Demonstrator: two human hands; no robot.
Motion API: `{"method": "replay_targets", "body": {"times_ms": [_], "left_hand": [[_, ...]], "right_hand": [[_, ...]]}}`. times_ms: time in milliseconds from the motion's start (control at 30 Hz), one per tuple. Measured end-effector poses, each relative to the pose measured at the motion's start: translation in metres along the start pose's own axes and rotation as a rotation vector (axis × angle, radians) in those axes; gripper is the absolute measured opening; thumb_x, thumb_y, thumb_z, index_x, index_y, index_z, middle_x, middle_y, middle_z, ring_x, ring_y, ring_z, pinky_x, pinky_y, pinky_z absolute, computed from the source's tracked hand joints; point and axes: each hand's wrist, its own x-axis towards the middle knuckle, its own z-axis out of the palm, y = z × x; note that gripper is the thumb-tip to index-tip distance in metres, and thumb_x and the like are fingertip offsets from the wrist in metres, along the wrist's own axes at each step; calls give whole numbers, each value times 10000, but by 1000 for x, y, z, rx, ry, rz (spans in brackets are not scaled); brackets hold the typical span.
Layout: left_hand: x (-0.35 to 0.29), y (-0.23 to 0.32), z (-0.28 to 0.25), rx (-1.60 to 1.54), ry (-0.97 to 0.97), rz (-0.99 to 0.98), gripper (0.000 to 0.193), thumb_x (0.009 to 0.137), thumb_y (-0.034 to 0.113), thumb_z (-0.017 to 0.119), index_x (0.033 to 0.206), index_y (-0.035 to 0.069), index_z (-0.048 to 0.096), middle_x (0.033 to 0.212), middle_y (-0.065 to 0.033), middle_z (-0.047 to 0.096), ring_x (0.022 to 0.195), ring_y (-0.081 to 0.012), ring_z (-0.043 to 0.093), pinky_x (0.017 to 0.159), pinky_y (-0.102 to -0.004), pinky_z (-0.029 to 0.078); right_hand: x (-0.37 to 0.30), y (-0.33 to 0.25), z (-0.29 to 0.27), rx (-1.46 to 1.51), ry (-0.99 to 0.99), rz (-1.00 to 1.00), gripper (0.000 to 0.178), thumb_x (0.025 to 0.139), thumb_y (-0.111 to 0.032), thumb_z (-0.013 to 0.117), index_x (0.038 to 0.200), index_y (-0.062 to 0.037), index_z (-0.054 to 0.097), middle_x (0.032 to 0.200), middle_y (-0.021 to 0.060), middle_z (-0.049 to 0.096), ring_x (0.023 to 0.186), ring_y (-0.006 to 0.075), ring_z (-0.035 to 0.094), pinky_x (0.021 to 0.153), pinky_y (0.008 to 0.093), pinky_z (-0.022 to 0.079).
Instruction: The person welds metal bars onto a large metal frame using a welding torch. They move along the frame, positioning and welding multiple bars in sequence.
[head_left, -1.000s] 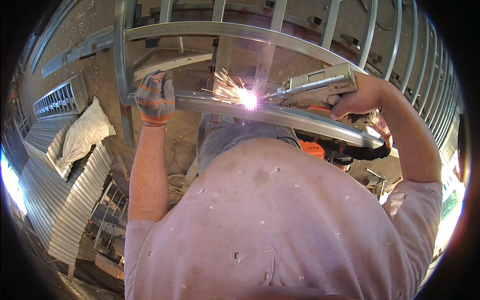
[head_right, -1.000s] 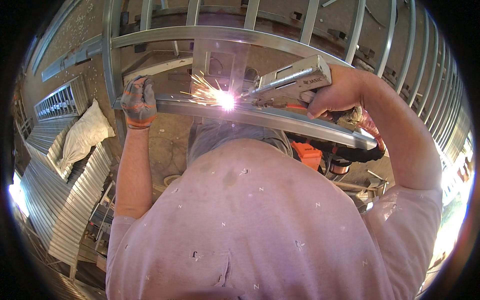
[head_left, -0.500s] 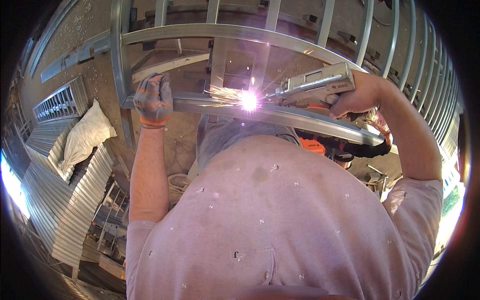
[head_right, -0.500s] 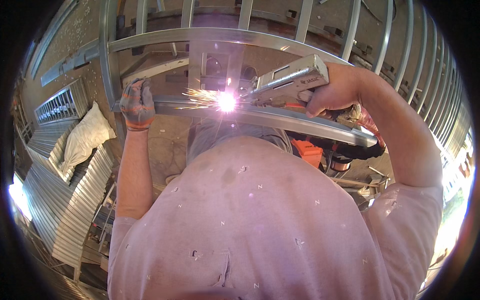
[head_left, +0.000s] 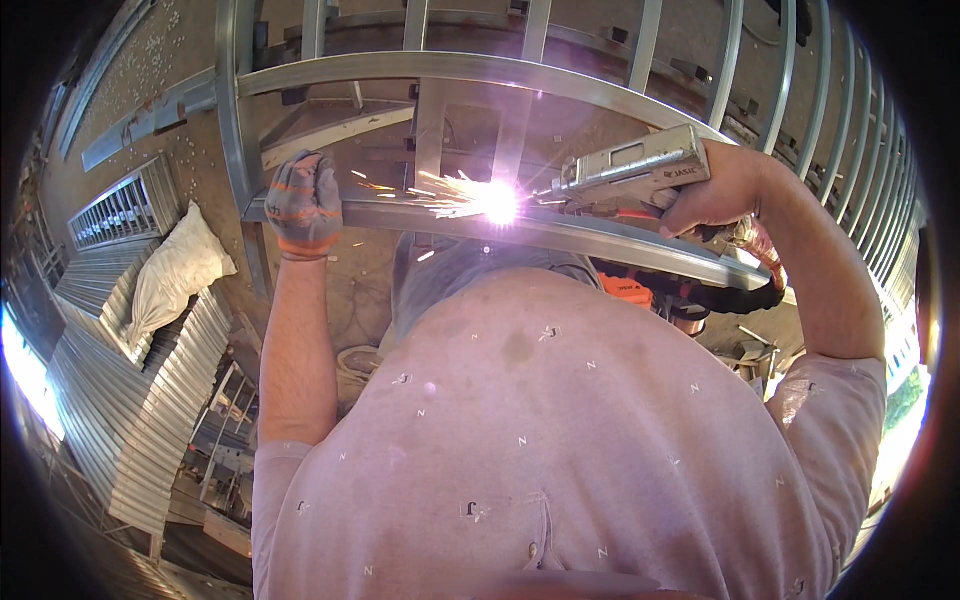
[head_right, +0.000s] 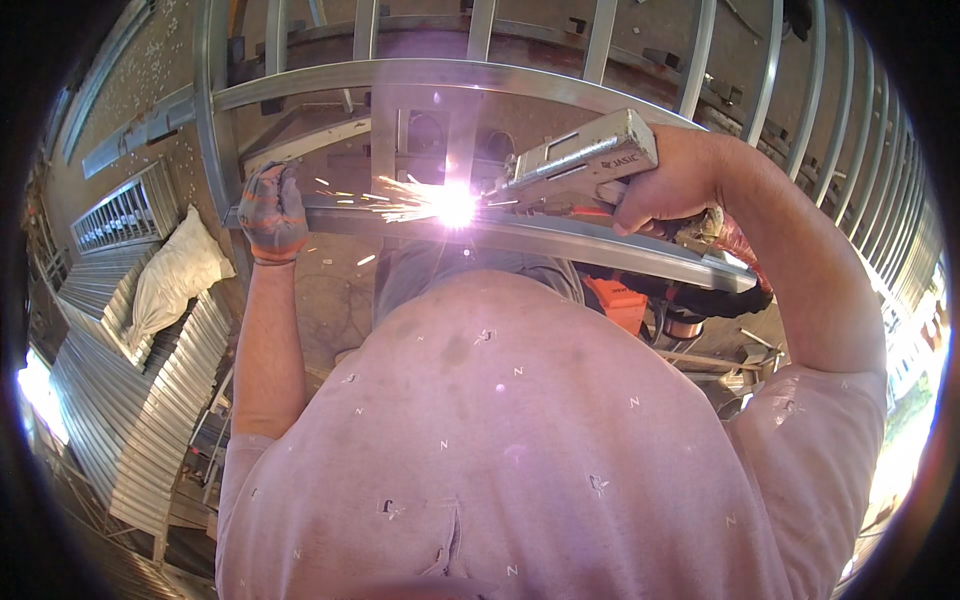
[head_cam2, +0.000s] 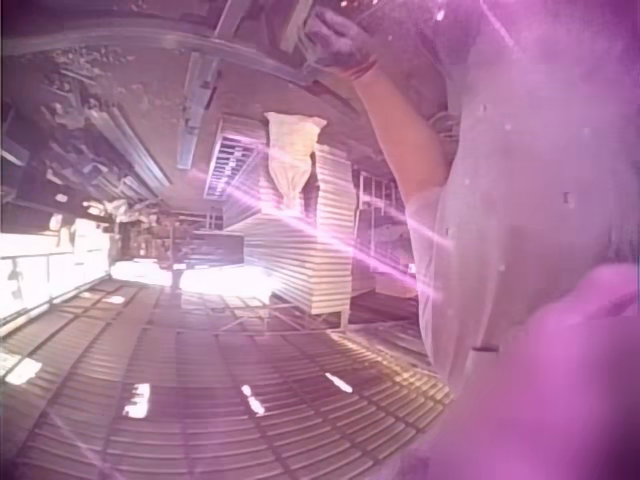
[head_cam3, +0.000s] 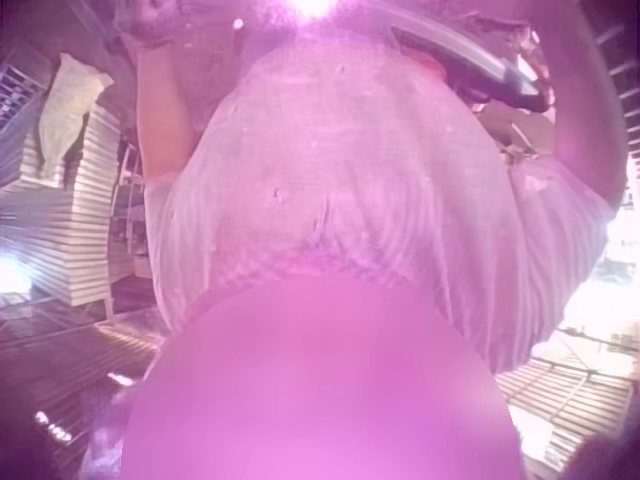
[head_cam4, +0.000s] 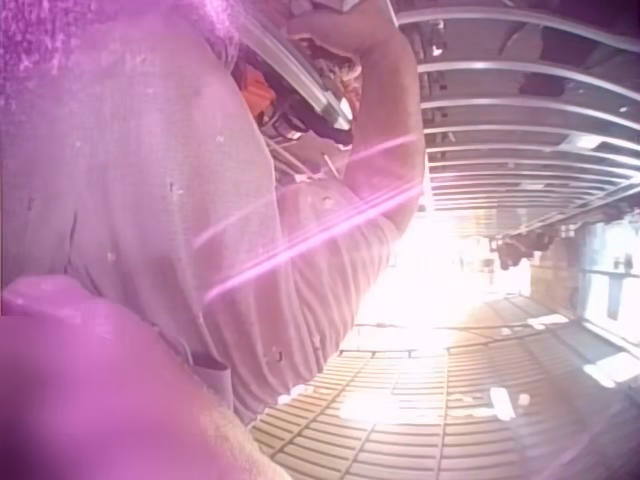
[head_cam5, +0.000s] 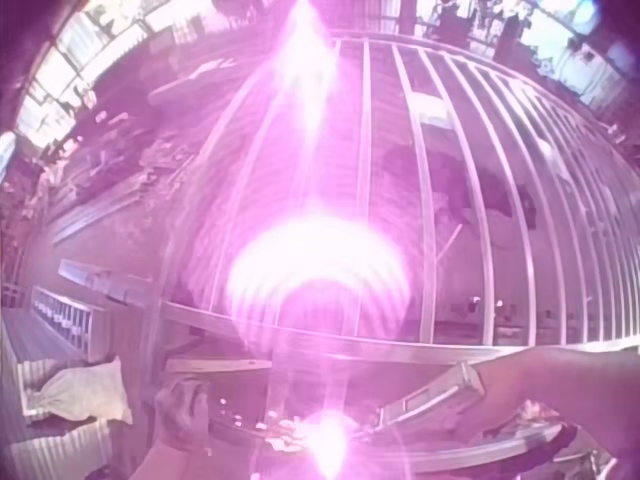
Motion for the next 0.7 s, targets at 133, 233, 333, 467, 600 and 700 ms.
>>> {"method": "replay_targets", "body": {"times_ms": [133, 233, 333, 467, 600, 700], "left_hand": [[0, 0, 0, -4, 0, -16, 92, 946, 87, 727, 1017, 31, 740, 988, -172, 759, 922, -389, 741, 845, -459, 593], [-1, -1, 0, 22, -1, -14, 91, 947, 94, 728, 1019, 40, 736, 982, -172, 760, 921, -387, 744, 844, -458, 594], [-2, -2, 0, 19, -1, -8, 91, 947, 95, 734, 1023, 45, 729, 980, -171, 761, 915, -385, 745, 841, -458, 595], [-3, -3, 1, 0, -21, -30, 100, 955, 96, 730, 1036, 37, 724, 994, -177, 756, 920, -389, 744, 840, -455, 597], [-4, -5, 1, 11, -18, -13, 110, 955, 92, 726, 1049, 35, 726, 1005, -181, 754, 929, -390, 744, 846, -455, 598], [-4, -6, 1, 39, -29, -11, 124, 949, 89, 727, 1061, 38, 731, 1013, -180, 756, 938, -391, 745, 860, -453, 599]], "right_hand": [[0, 3, 0, -14, 12, -39, 532, 704, -53, 866, 1226, -23, 763, 929, 93, 775, 760, 172, 714, 712, 347, 601], [-1, 3, 1, -14, 29, -40, 528, 704, -48, 866, 1221, -22, 763, 926, 91, 776, 758, 172, 712, 711, 347, 599], [-2, -1, 1, -2, 14, -2, 528, 704, -44, 866, 1221, -24, 764, 938, 89, 779, 777, 176, 714, 731, 351, 599], [-7, -2, -2, -4, 7, 34, 522, 712, -39, 868, 1224, -24, 763, 949, 87, 781, 809, 180, 719, 761, 353, 599], [-4, 5, -2, -34, 23, -9, 535, 721, -29, 878, 1242, -19, 756, 985, 93, 786, 860, 182, 723, 799, 354, 603], [-5, 13, -4, 52, -13, -3, 564, 719, -25, 891, 1265, -19, 749, 1045, 93, 791, 910, 188, 724, 835, 363, 606]]}}
